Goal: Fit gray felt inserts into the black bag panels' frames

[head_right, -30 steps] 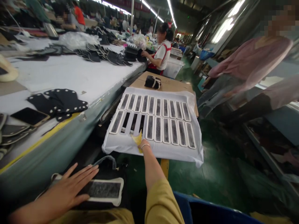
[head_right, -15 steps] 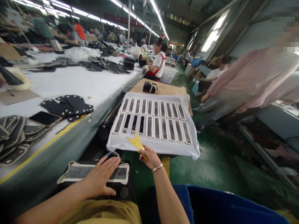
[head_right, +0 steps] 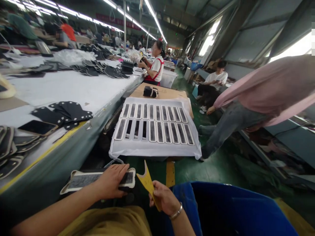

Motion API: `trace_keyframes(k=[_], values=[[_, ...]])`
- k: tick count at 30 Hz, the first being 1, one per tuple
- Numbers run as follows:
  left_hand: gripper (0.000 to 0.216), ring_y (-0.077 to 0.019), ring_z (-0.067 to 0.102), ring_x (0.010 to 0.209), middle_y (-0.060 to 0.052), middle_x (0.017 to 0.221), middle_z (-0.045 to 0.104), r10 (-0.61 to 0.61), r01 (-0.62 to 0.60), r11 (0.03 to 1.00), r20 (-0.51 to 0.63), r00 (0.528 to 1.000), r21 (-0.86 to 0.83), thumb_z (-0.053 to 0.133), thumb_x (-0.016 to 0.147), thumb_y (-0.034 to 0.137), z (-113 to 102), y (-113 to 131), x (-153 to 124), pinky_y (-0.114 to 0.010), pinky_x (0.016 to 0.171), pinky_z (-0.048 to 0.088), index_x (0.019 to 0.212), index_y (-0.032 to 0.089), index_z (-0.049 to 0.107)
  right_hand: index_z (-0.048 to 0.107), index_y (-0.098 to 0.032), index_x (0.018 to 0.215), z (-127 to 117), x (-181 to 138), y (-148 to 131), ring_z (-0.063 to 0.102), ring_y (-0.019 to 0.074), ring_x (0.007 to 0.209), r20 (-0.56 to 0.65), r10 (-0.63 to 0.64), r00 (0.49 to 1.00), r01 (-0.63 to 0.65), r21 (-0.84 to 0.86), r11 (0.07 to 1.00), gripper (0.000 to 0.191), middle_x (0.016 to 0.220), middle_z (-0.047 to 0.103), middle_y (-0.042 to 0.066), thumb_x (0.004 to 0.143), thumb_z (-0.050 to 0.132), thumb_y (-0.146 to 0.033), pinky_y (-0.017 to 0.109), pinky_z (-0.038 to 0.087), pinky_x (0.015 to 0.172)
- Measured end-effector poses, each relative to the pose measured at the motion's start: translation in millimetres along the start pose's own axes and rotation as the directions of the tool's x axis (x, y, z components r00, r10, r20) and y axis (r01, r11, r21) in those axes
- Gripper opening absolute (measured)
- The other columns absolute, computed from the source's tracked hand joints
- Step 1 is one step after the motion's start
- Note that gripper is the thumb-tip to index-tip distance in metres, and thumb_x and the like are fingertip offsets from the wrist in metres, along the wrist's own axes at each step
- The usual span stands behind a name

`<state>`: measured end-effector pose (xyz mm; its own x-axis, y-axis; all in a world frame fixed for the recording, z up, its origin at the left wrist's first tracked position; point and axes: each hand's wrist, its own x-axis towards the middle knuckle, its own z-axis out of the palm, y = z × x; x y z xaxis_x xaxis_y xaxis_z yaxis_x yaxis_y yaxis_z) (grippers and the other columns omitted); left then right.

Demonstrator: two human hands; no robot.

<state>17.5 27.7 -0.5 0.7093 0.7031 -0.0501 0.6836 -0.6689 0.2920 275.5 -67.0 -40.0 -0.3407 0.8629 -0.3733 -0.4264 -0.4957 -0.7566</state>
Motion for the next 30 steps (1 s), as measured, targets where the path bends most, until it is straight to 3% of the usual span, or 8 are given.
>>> trace_keyframes(k=[3,8,12,15,18,23,27,30], values=[[0.093,-0.0309,0.036,0.128,-0.017,0.142,0.037,0.0,0.001,0.999,-0.024,1.0,0.041,0.061,0.065,0.061,6.1,1.1,-4.1,-0.044,0.108,0.021,0.139,0.012,0.034,0.051,-0.017,0.074,-2.7,-2.5,-5.0,0.034,0.0067,0.031,-0.138,0.039,0.99,-0.075,-0.27,0.96,0.031,0.04,0.043,-0.007,0.079,0.051,-0.048,0.02,0.036,0.038],[0.09,-0.032,0.028,0.134,-0.018,0.147,0.026,-0.008,0.007,0.997,0.012,1.0,0.08,0.054,0.071,0.067,6.5,0.5,-9.6,-0.048,0.11,0.018,0.14,0.012,0.033,0.052,-0.018,0.058,7.4,4.3,-20.7,0.029,0.0082,0.03,-0.253,0.012,0.967,-0.197,-0.723,0.662,0.062,0.034,0.031,-0.006,0.087,0.021,-0.065,0.021,0.025,0.035],[0.093,-0.0312,0.026,0.135,-0.017,0.148,0.025,0.024,-0.03,0.998,0.104,0.994,0.056,0.057,0.07,0.066,-5.1,-4.9,-13.5,-0.047,0.11,0.02,0.143,0.016,0.027,0.036,-0.02,0.048,15.0,12.3,-42.5,0.028,0.0089,0.041,-0.219,-0.088,0.972,-0.167,-0.902,0.397,0.057,0.045,0.03,-0.003,0.088,0.029,-0.06,0.025,0.02,0.042],[0.093,-0.0358,0.027,0.134,-0.015,0.15,0.022,0.055,-0.062,0.997,0.147,0.988,0.046,0.069,0.065,0.057,-16.6,-2.0,-8.1,-0.051,0.107,0.023,0.143,0.03,0.025,0.032,-0.02,0.049,13.9,15.1,-58.4,0.029,0.0103,0.045,-0.221,-0.104,0.97,-0.179,-0.932,0.316,0.054,0.048,0.031,-0.002,0.089,0.032,-0.056,0.027,0.021,0.047],[0.1,-0.0426,0.034,0.128,-0.012,0.152,0.016,0.108,-0.121,0.991,0.201,0.974,0.054,0.079,0.055,0.049,-25.0,6.5,7.9,-0.056,0.099,0.03,0.139,0.041,0.027,0.036,-0.02,0.051,9.7,14.6,-65.9,0.032,0.0108,0.046,-0.256,-0.125,0.959,-0.191,-0.904,0.382,0.054,0.049,0.035,-0.001,0.088,0.031,-0.059,0.026,0.025,0.047],[0.095,-0.0429,0.045,0.118,-0.011,0.153,0.01,0.217,-0.237,0.971,0.301,0.928,0.03,0.082,0.049,0.046,-31.1,9.5,35.4,-0.052,0.09,0.042,0.134,0.03,0.042,0.054,-0.017,0.062,6.4,11.5,-53.0,0.031,0.0089,0.034,-0.285,-0.044,0.957,-0.205,-0.779,0.593,0.068,0.04,0.033,-0.005,0.084,0.018,-0.071,0.023,0.024,0.037],[0.08,-0.0371,0.043,0.121,-0.012,0.149,0.025,0.351,-0.358,0.933,0.305,0.886,-0.033,0.077,0.058,0.049,-28.9,-0.1,40.2,-0.047,0.096,0.04,0.128,0.022,0.049,0.058,-0.014,0.095,8.2,11.8,-35.1,0.022,0.0069,0.031,-0.144,-0.074,0.987,-0.016,-0.542,0.84,0.07,0.039,0.029,-0.01,0.082,0.022,-0.073,0.021,0.031,0.037],[0.082,-0.0374,0.037,0.126,-0.012,0.147,0.03,0.386,-0.372,0.922,0.293,0.875,-0.104,0.075,0.06,0.051,-27.8,-9.1,37.6,-0.048,0.103,0.033,0.131,0.021,0.046,0.054,-0.015,0.104,13.0,16.0,-28.0,0.019,0.0049,0.034,-0.03,-0.164,0.986,0.149,-0.283,0.947,0.065,0.044,0.029,-0.012,0.075,0.043,-0.073,0.02,0.031,0.038]])
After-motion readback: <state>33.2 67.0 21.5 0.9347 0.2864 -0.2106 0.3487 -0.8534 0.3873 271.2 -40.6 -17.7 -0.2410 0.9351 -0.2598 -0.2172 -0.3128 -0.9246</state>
